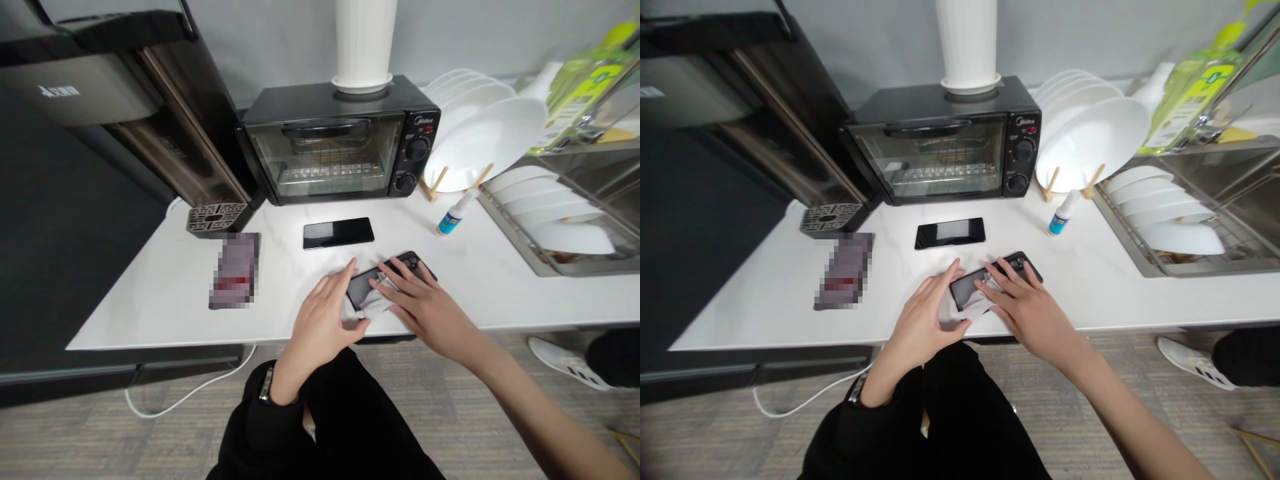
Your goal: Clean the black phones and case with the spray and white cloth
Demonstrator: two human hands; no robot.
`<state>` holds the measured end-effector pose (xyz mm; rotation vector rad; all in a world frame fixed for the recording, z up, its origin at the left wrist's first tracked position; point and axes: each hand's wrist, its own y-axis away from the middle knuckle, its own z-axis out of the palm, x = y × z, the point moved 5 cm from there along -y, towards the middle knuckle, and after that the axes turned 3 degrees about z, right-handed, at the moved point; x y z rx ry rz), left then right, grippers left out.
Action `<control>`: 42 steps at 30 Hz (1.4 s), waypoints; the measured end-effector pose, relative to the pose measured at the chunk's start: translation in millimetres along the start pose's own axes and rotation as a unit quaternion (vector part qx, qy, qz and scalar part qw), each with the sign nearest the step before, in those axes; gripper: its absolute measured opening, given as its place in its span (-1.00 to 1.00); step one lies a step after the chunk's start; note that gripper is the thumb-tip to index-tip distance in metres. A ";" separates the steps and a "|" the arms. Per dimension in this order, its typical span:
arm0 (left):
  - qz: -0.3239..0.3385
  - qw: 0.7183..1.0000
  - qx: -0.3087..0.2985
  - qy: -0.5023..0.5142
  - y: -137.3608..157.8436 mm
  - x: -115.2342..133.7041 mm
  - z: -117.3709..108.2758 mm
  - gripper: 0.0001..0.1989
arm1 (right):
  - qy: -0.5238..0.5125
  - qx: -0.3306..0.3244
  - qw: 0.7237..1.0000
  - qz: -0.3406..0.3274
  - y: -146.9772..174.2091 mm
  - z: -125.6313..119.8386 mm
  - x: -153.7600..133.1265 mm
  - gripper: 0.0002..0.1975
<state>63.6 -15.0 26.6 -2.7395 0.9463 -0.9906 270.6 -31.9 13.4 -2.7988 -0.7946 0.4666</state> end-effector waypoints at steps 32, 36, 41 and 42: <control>0.009 0.989 0.014 -0.149 -83.0 -85.7 -43.2 -0.41 | -0.083 0.081 0.990 0.084 3.1 -5.6 8.8 -0.71; -0.001 0.984 0.065 -0.167 -68.5 -71.1 -51.2 -0.47 | -0.089 0.037 0.993 0.064 -3.4 -5.2 15.7 -0.70; -0.055 0.982 0.160 -0.078 -40.1 -64.5 -73.6 -0.56 | -0.130 -0.023 0.991 -0.007 -27.9 -5.0 27.2 -0.66; -0.068 0.981 0.176 -0.036 -34.3 -63.3 -77.6 -0.56 | -0.143 -0.037 0.989 -0.023 -35.7 -4.0 29.5 -0.65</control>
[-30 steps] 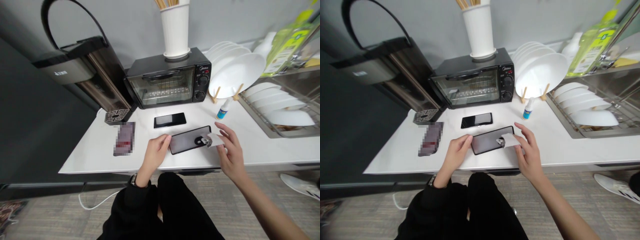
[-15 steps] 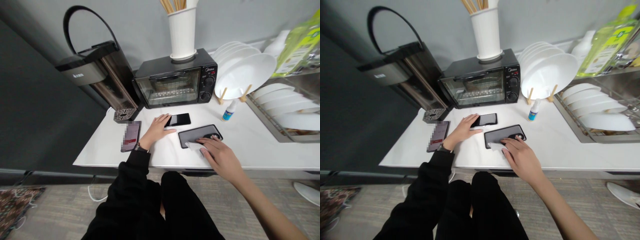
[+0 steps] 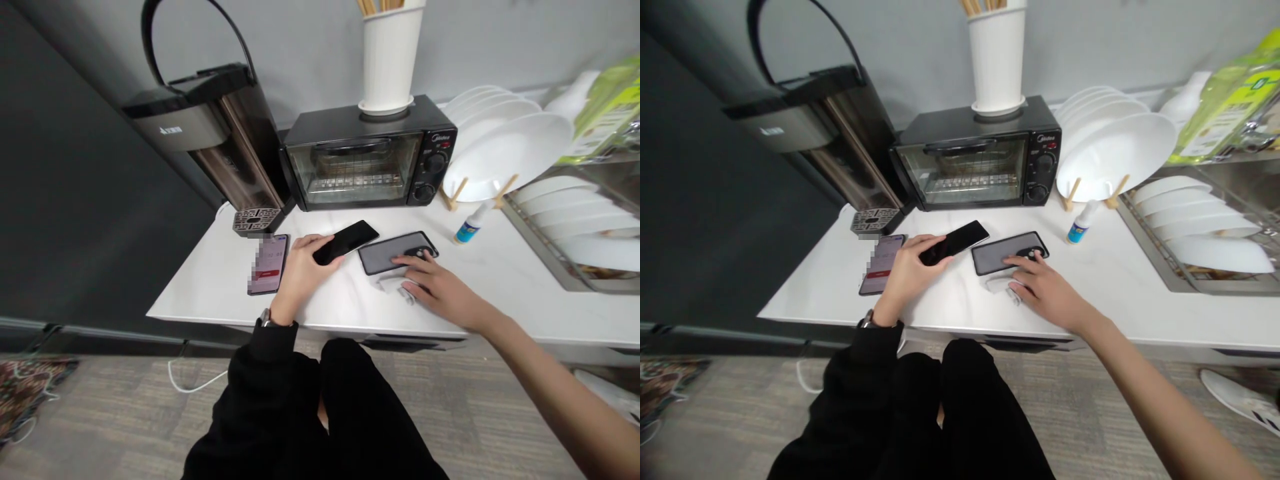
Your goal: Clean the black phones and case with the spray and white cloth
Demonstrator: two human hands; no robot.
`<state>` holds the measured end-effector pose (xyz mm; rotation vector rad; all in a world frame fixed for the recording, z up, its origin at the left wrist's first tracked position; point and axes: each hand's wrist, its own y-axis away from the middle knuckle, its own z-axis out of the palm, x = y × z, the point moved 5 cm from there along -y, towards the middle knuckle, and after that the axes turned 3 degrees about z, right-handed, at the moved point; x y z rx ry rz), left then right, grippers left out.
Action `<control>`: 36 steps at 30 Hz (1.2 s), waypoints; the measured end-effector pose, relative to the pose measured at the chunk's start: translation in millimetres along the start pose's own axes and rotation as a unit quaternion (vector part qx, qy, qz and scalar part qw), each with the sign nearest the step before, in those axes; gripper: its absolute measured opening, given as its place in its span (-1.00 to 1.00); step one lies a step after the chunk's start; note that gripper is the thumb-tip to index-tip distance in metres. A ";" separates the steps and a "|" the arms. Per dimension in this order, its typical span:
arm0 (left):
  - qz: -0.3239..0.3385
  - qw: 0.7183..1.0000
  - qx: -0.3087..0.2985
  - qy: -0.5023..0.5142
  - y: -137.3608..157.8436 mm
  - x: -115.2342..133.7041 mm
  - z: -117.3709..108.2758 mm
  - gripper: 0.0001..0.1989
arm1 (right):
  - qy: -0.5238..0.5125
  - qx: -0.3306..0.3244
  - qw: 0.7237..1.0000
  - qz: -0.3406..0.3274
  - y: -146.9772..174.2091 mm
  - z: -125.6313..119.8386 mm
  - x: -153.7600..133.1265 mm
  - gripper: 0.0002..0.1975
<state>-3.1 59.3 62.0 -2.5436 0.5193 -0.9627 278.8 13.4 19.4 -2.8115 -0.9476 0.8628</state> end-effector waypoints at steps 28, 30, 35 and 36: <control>0.006 0.980 -0.175 0.089 76.1 64.3 46.2 -0.18 | -0.159 0.180 0.941 0.237 35.2 -7.8 20.7 -0.72; 0.039 0.983 -0.172 0.051 73.4 64.1 45.1 -0.19 | -0.099 0.154 0.953 0.241 35.8 -8.9 18.7 -0.70; 0.087 0.980 -0.176 0.028 68.1 61.3 45.3 -0.25 | 0.007 0.186 0.960 0.210 42.0 -22.1 13.0 -0.61; 0.089 0.980 -0.176 0.030 68.2 60.7 45.5 -0.26 | 0.008 0.199 0.959 0.201 43.5 -25.8 12.6 -0.59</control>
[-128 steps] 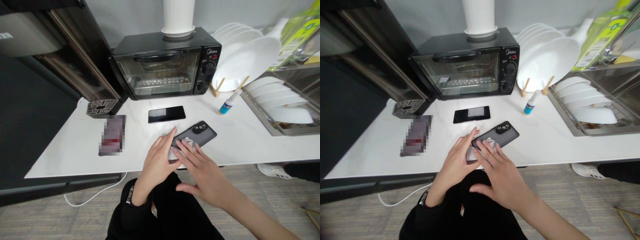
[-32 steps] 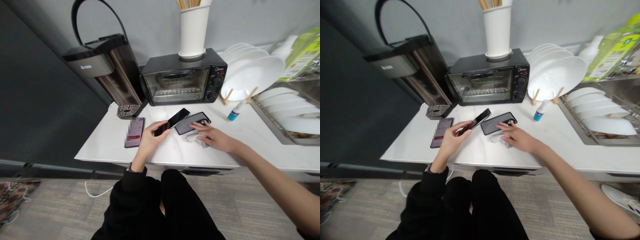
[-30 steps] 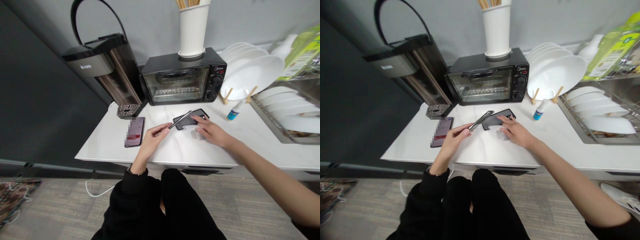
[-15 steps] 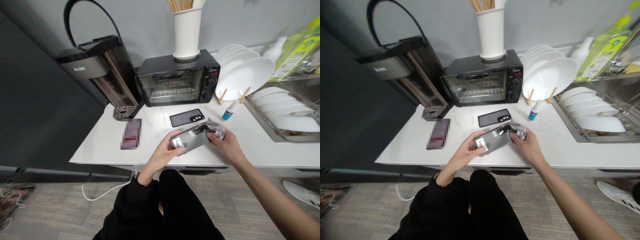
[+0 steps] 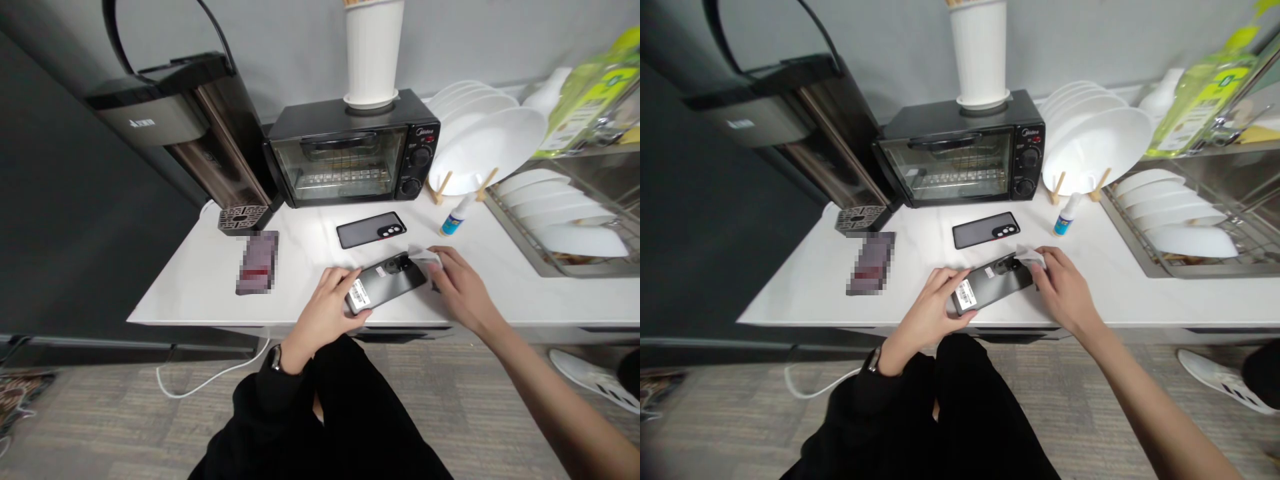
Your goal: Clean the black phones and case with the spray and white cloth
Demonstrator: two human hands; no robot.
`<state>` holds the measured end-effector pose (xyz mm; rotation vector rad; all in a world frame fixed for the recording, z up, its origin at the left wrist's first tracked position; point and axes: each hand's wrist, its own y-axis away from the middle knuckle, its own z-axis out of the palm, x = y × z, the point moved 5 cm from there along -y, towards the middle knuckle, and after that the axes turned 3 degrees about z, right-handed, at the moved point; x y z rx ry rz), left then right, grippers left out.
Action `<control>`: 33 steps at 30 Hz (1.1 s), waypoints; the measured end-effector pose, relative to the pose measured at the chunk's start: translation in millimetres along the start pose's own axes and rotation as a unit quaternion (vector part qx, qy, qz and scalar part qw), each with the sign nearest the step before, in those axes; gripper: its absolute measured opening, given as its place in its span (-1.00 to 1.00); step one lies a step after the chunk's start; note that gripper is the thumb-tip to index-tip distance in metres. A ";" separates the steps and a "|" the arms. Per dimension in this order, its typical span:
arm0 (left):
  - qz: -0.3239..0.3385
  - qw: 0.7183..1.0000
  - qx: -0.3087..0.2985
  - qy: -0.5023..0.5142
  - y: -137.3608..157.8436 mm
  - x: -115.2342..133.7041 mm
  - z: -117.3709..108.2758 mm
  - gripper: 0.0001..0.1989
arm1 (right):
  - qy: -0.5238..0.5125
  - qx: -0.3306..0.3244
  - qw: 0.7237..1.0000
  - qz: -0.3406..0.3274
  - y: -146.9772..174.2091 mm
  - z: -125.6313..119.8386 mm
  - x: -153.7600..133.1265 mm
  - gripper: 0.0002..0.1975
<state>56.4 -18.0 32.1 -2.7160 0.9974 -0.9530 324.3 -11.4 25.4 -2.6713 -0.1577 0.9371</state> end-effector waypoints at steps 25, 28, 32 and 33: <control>-0.037 0.999 0.035 -0.013 13.4 -9.6 8.8 0.15 | 0.097 -0.108 0.969 -0.202 58.9 45.7 -76.3 -0.43; -0.020 0.998 0.047 -0.021 12.0 -5.8 7.6 0.11 | 0.148 -0.035 0.979 -0.135 42.7 32.0 -46.0 -0.34; -0.021 0.998 0.046 -0.034 11.5 -5.7 5.0 0.02 | 0.110 -0.061 0.979 -0.159 42.9 54.2 -76.8 -0.31; -0.019 0.998 0.042 -0.037 11.5 -5.7 4.6 -0.01 | 0.089 -0.087 0.975 -0.182 47.2 61.3 -90.6 -0.33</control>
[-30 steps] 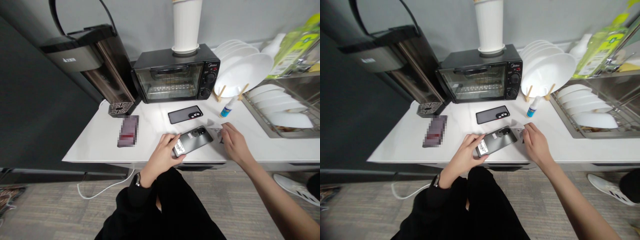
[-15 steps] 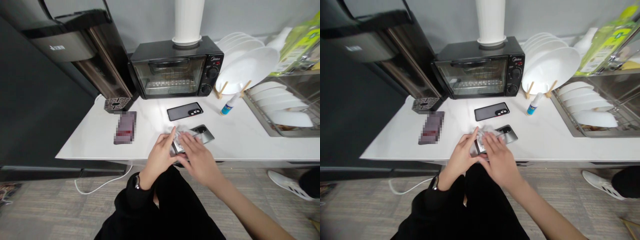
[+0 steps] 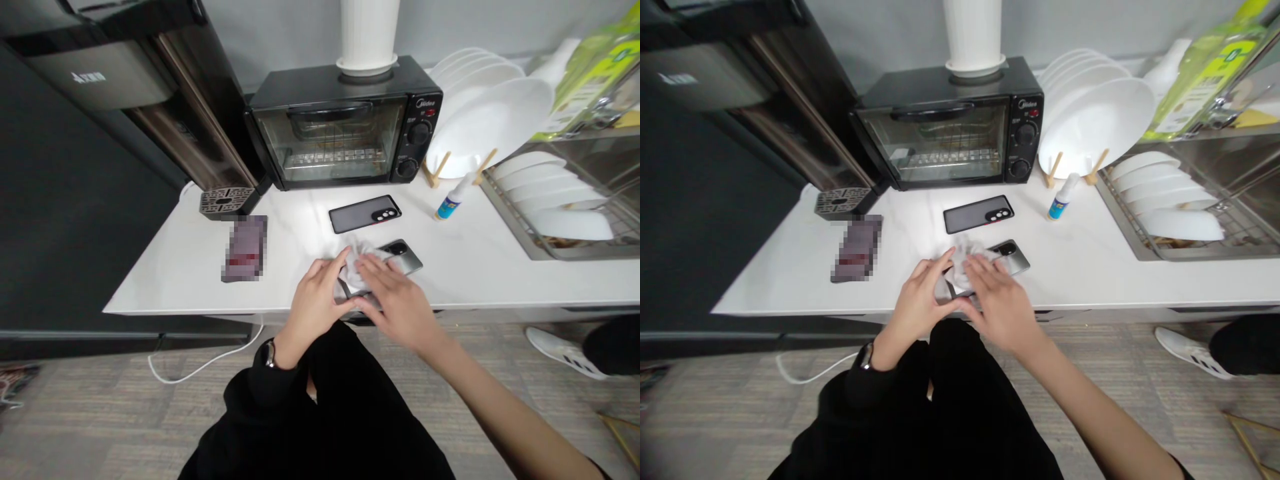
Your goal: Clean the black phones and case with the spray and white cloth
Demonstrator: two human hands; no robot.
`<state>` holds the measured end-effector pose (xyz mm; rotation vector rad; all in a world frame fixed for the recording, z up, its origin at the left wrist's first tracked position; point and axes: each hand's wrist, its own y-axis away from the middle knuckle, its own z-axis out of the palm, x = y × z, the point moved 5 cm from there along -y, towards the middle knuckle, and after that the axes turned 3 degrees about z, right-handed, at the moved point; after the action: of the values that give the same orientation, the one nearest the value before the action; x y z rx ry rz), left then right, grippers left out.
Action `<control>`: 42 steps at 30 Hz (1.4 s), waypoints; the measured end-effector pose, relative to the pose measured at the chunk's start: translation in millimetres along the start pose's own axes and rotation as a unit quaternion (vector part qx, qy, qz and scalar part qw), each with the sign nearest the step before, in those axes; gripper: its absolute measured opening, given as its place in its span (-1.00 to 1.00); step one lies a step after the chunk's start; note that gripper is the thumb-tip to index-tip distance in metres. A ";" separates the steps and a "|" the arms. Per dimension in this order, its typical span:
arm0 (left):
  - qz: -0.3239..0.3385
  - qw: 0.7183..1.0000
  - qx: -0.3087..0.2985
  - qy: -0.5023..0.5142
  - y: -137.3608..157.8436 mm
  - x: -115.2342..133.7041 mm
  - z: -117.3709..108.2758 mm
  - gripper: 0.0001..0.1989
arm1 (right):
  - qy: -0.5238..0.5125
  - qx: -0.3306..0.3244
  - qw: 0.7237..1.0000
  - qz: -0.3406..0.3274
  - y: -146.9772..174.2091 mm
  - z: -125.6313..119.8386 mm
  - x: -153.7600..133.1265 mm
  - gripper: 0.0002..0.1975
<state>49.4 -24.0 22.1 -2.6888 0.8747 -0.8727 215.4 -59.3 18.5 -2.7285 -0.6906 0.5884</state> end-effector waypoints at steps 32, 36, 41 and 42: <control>0.003 1.000 -0.004 -0.015 -1.5 1.8 -2.0 -0.11 | -0.062 -0.056 0.995 -0.056 7.0 -1.8 -18.7 -0.32; -0.005 1.000 0.004 -0.018 -2.4 4.3 -1.9 0.00 | 0.016 0.004 0.999 0.031 11.3 -18.0 33.5 -0.36; -0.007 1.000 0.008 -0.028 -1.8 2.9 -1.3 -0.05 | 0.009 0.010 0.999 0.029 -4.3 -5.1 15.3 -0.25; -0.009 0.999 0.006 -0.033 -1.5 1.9 -1.3 -0.08 | -0.015 -0.011 1.000 0.002 -5.3 -1.0 0.6 -0.23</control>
<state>50.6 -24.0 24.5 -2.7034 0.8301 -0.7842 214.2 -54.6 21.0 -2.7460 -0.7030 0.6287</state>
